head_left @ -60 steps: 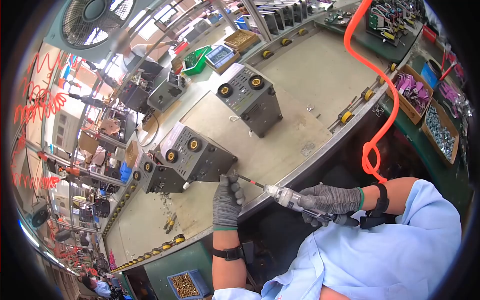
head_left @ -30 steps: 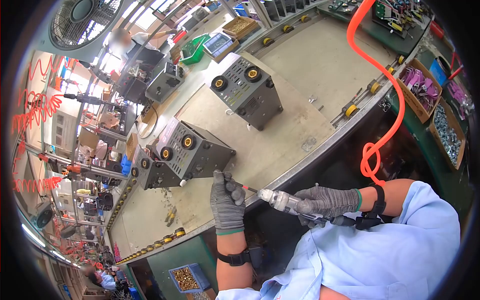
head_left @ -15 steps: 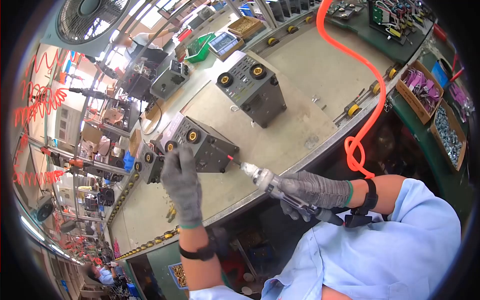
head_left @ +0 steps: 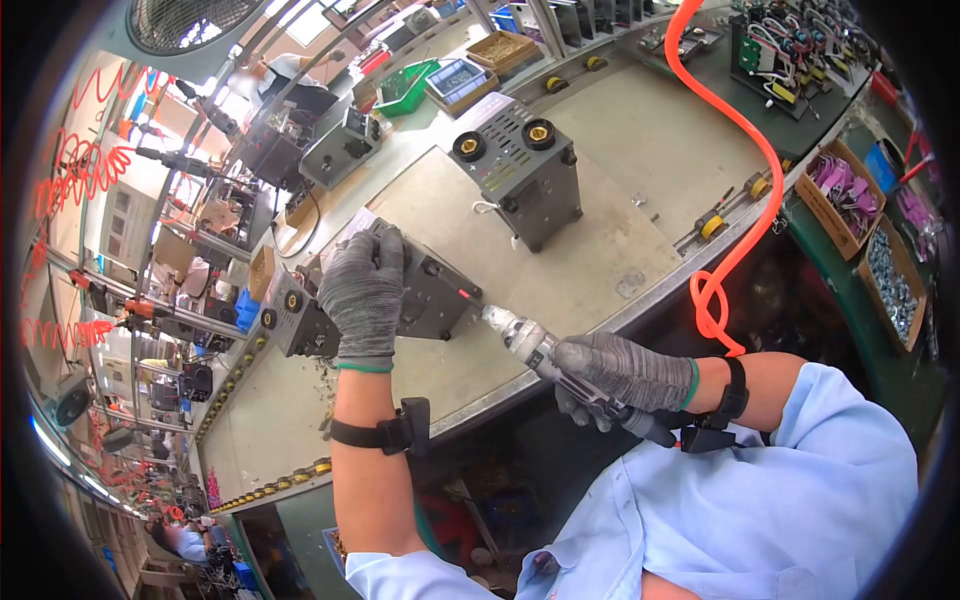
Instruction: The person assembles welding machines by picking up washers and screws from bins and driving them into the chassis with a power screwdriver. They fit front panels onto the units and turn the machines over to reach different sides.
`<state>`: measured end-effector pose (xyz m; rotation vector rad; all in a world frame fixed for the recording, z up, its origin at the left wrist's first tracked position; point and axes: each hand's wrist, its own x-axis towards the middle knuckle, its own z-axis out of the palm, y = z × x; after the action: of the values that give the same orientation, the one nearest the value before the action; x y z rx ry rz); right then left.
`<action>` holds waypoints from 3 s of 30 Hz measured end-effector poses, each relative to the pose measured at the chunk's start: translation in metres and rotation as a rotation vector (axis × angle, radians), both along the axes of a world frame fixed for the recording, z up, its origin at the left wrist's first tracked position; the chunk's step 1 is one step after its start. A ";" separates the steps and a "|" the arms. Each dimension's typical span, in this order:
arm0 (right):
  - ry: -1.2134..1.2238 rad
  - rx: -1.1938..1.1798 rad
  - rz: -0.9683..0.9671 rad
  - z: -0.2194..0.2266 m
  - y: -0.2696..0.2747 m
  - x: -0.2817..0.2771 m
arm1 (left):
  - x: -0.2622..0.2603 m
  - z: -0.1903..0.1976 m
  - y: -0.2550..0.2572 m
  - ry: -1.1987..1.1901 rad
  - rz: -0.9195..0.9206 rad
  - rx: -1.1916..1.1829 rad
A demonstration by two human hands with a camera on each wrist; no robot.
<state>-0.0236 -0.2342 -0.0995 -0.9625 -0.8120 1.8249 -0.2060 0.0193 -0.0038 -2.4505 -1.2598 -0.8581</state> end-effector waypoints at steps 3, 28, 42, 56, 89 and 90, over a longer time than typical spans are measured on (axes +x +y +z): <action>0.050 -0.017 -0.003 0.002 -0.002 -0.001 | 0.000 -0.004 0.004 0.011 -0.011 0.013; 0.212 -0.092 -0.034 0.017 -0.002 -0.014 | -0.002 0.000 -0.002 0.004 -0.012 0.010; 0.306 -0.044 0.055 -0.018 -0.024 0.004 | -0.065 -0.028 -0.022 -0.591 0.147 -0.656; -0.040 -0.073 -0.123 -0.014 -0.088 0.068 | -0.083 -0.144 -0.152 -0.368 -0.066 -0.449; -0.195 -0.065 0.087 -0.018 -0.048 0.019 | -0.290 -0.173 0.062 0.024 0.759 -0.737; -0.202 -0.088 0.066 -0.018 -0.049 0.019 | -0.287 -0.173 0.058 0.008 0.756 -0.704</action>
<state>-0.0044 -0.2829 -0.1171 -1.2039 -0.9011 1.8530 -0.4931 0.0773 -0.1767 -2.0318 -2.5548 -0.2015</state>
